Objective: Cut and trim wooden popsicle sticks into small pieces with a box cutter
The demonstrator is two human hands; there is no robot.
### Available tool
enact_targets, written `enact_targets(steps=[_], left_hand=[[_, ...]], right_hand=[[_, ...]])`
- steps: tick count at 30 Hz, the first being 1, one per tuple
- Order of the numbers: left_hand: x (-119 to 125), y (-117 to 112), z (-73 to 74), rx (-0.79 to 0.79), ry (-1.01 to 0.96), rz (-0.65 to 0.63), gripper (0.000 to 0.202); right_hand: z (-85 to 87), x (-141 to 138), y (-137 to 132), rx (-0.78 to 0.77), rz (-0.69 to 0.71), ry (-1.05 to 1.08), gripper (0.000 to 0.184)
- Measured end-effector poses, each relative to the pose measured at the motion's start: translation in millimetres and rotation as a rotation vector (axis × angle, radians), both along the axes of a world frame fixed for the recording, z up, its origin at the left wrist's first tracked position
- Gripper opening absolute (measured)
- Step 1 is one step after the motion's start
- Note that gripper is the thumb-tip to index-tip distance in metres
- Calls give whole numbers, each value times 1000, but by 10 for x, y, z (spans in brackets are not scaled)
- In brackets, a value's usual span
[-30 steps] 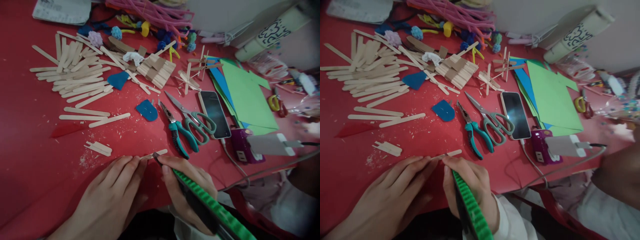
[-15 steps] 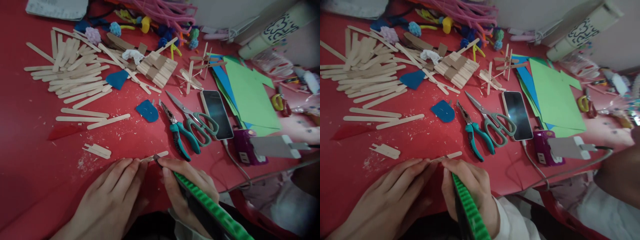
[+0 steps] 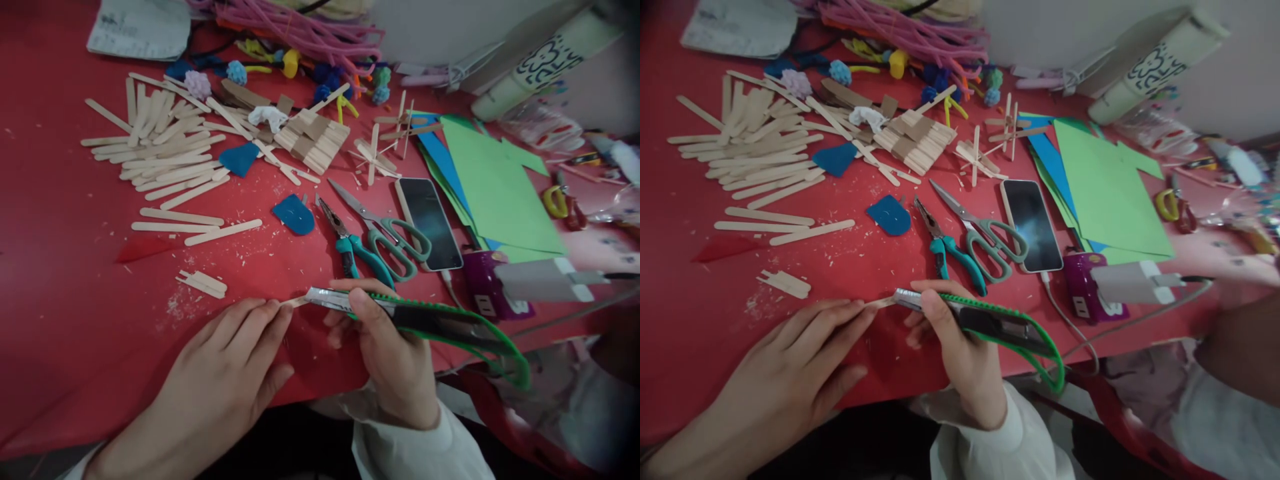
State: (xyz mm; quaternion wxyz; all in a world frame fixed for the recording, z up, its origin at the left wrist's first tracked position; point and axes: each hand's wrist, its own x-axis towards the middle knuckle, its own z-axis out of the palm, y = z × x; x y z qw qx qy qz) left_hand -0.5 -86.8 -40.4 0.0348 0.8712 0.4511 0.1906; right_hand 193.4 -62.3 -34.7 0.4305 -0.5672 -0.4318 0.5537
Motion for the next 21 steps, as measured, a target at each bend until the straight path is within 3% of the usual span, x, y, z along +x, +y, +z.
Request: enact_targets(steps=[5, 10, 15, 18, 21], left_hand=[[14, 37, 37, -18, -2, 32, 31], [59, 57, 104, 26, -10, 144, 25], [103, 71, 172, -130, -30, 122, 18], [134, 136, 243, -199, 93, 190, 15], [158, 222, 334, -377, 149, 213, 15]], right_hand=[[3, -19, -22, 13, -9, 67, 22], [28, -43, -133, 73, 27, 82, 20], [76, 15, -234, 208, 42, 95, 20], [91, 91, -274, 293, 5, 15, 20], [96, 168, -311, 311, 19, -68, 20]])
